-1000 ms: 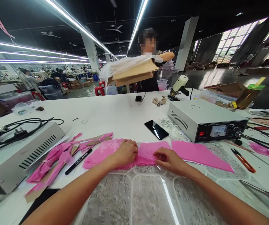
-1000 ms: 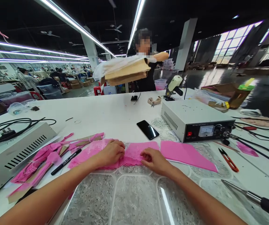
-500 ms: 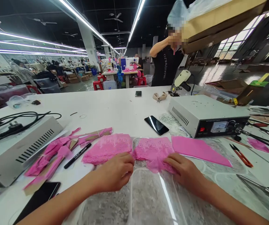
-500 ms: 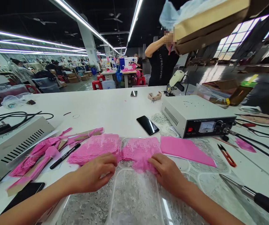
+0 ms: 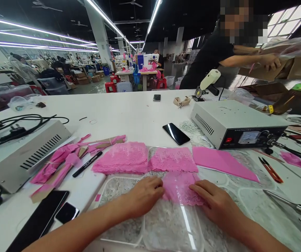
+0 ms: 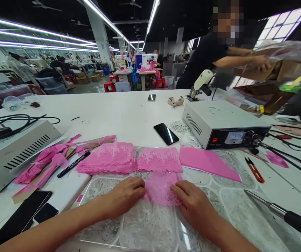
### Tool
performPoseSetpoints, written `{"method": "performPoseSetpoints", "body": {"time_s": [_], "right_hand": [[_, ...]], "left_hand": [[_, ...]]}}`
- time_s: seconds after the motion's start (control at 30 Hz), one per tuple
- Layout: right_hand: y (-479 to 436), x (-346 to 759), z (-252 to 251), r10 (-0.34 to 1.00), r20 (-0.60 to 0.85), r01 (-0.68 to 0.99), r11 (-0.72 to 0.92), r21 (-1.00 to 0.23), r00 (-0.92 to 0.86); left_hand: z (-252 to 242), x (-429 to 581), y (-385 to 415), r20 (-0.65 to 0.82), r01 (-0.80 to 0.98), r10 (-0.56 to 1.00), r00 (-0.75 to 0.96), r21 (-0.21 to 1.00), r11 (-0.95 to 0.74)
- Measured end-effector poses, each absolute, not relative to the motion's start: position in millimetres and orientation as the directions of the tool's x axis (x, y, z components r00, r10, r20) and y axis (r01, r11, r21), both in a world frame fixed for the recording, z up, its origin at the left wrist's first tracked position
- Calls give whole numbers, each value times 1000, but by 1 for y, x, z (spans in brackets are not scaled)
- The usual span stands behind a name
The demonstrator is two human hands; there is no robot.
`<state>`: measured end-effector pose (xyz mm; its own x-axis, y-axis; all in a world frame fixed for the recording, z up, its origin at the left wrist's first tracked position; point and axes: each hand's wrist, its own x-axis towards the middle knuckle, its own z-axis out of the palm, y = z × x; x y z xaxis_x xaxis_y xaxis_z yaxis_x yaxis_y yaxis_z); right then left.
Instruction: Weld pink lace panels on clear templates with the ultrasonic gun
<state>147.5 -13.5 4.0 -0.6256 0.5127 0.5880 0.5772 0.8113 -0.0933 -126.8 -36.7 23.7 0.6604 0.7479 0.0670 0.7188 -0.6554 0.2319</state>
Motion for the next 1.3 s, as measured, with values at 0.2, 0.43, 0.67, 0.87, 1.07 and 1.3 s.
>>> {"method": "performPoseSetpoints", "body": {"time_s": [0.2,0.43,0.67,0.87,1.07,1.3], "right_hand": [[-40,146,10,439,611,484,869,-102,-659],[-37,141,40,440,386,300,879,-371,-811],[31,84,23,716,314,440,653,-616,-623],[58,61,3,732,293,460,635,-621,-614],[57,65,1,733,290,447,628,-637,-616],[57,65,12,751,276,446,600,-665,-600]], "left_hand": [[53,-166,-72,-47,705,725,688,283,-651],[77,-173,-73,-146,756,744,652,198,-624],[51,-144,-5,25,882,882,470,-33,-469],[29,-135,16,47,878,880,472,-114,-465],[32,-140,20,69,895,895,441,-103,-433],[45,-142,24,151,896,885,441,-28,-442]]}}
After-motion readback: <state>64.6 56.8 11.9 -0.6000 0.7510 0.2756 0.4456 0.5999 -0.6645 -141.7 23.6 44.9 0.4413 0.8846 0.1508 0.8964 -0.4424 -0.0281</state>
